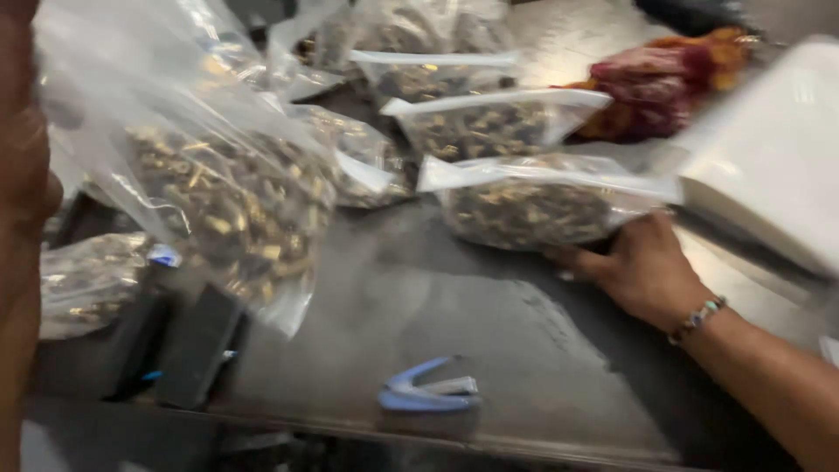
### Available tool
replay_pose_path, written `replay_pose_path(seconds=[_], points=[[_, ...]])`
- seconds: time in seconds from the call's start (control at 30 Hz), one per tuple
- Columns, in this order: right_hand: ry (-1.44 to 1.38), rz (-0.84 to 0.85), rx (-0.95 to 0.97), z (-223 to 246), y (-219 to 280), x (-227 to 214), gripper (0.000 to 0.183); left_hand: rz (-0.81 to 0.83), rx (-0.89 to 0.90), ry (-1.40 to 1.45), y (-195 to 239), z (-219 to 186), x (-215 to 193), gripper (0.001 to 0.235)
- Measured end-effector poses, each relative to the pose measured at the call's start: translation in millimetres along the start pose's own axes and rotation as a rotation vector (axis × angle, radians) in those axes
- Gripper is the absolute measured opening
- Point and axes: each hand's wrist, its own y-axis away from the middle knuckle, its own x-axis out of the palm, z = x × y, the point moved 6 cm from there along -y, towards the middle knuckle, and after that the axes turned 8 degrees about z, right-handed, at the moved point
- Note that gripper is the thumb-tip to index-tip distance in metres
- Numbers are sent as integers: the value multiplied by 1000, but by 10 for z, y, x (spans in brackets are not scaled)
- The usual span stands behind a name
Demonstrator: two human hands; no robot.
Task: Packaging small metal components into plastic zip-lock bags at a workbench.
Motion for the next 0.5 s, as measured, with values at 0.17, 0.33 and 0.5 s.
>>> replay_pose_path(seconds=[0.17, 0.33, 0.5], points=[[-291, 98, 70, 12, 817, -131, 73, 51, 261, 78, -153, -1772, 939, 45], [-224, -18, 44, 339, 975, -358, 60, 123, 531, 103, -109, -3191, 1421, 56], [170, 20, 339, -173, 1292, -658, 39, 296, 811, 222, 510, -3926, 1906, 42]])
